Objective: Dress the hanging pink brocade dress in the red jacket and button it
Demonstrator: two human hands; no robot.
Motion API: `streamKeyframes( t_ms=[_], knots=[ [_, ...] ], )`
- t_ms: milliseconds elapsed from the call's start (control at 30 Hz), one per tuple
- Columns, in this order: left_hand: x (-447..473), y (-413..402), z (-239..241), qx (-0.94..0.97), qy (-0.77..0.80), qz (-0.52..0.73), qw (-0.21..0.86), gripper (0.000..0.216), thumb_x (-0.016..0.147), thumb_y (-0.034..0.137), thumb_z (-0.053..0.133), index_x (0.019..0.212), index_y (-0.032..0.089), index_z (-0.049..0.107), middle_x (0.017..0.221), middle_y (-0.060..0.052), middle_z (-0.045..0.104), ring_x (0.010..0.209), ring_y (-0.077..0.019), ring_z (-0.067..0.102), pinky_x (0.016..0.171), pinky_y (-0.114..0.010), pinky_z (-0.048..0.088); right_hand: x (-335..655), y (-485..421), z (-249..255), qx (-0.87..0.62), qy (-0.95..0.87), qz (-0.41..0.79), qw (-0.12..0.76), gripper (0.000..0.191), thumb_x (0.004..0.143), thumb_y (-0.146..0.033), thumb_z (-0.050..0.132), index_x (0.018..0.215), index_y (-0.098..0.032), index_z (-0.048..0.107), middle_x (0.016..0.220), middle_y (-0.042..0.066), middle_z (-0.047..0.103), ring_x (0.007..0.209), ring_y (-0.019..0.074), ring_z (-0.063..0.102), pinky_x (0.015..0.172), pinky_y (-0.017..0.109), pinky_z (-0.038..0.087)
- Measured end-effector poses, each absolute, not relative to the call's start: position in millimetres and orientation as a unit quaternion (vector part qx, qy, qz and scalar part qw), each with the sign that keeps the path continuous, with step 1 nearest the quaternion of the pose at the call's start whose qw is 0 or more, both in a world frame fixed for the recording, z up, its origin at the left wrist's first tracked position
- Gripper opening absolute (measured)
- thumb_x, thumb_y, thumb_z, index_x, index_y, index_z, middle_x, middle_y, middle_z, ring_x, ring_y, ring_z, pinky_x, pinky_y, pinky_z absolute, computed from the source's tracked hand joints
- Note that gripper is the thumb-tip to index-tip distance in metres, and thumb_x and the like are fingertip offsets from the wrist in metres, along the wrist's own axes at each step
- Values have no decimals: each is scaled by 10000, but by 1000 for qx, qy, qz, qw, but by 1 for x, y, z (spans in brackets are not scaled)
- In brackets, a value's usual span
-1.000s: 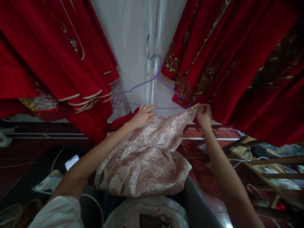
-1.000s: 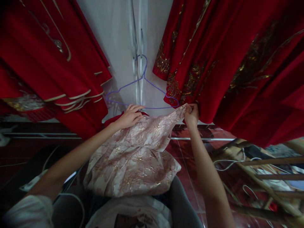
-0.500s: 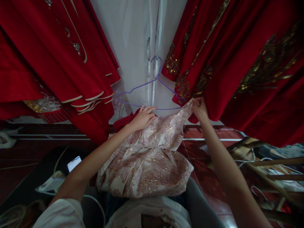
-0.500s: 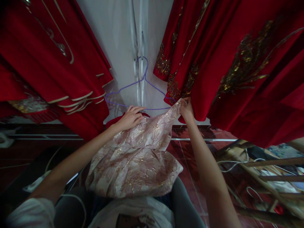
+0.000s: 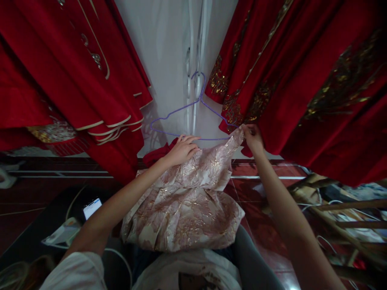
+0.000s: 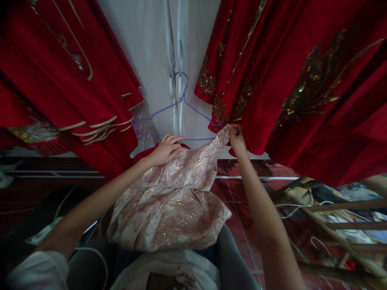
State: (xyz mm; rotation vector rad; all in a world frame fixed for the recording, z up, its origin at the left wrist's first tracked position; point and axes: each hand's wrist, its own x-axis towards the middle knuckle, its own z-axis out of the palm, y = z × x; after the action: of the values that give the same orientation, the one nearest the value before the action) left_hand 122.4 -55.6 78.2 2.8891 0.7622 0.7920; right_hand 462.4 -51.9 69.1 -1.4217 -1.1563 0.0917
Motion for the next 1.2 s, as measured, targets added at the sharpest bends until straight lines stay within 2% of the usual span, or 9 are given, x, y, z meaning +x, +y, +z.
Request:
streamKeyframes(
  t_ms=[167,367,500,600,700,900,1200],
  knots=[
    [137,-57,77,928,247,275,48,294,971,346,428,912,214,684,1376,-50,555,1249,-233,486,1048,-473,343,418,-41,107,-555,-587,27,589,301,832,-535,549,831,-236,579,805,30,621,784,188,582,763,317,480],
    [131,-46,78,901,252,337,102,303,986,363,386,970,214,650,1297,-63,598,1166,-192,545,1018,-403,387,400,-42,115,-532,-628,28,568,274,876,-513,489,845,-245,530,797,34,572,793,197,565,795,349,478],
    [85,-30,82,830,386,403,25,297,970,386,413,975,202,647,1184,-87,612,1159,-223,531,1011,-414,353,408,-46,119,-540,-625,34,562,308,866,-546,504,815,-243,525,779,42,567,795,210,562,782,364,482],
    [34,-15,78,770,488,409,-41,322,970,395,398,970,190,647,1098,-92,623,1086,-239,547,975,-415,346,413,-44,122,-543,-627,43,557,346,855,-586,507,831,-243,544,770,47,570,809,222,565,781,376,484],
    [-10,-3,68,727,551,406,-63,334,970,386,382,984,184,648,1078,-101,628,1065,-256,548,934,-400,361,415,-40,121,-530,-632,44,563,390,844,-624,507,832,-237,550,776,48,575,809,224,565,787,392,482],
    [-38,2,50,706,592,382,-73,328,956,373,398,1001,186,663,1069,-115,634,1042,-291,555,902,-416,362,411,-37,117,-503,-635,35,586,379,845,-604,530,786,-230,523,731,22,551,702,190,537,735,384,482],
    [-33,4,52,697,579,419,-62,335,947,381,408,978,180,673,1048,-127,638,1042,-301,561,916,-435,381,411,-40,120,-501,-641,43,579,331,857,-551,539,780,-231,513,727,17,549,692,181,532,710,352,465]
  ],
)
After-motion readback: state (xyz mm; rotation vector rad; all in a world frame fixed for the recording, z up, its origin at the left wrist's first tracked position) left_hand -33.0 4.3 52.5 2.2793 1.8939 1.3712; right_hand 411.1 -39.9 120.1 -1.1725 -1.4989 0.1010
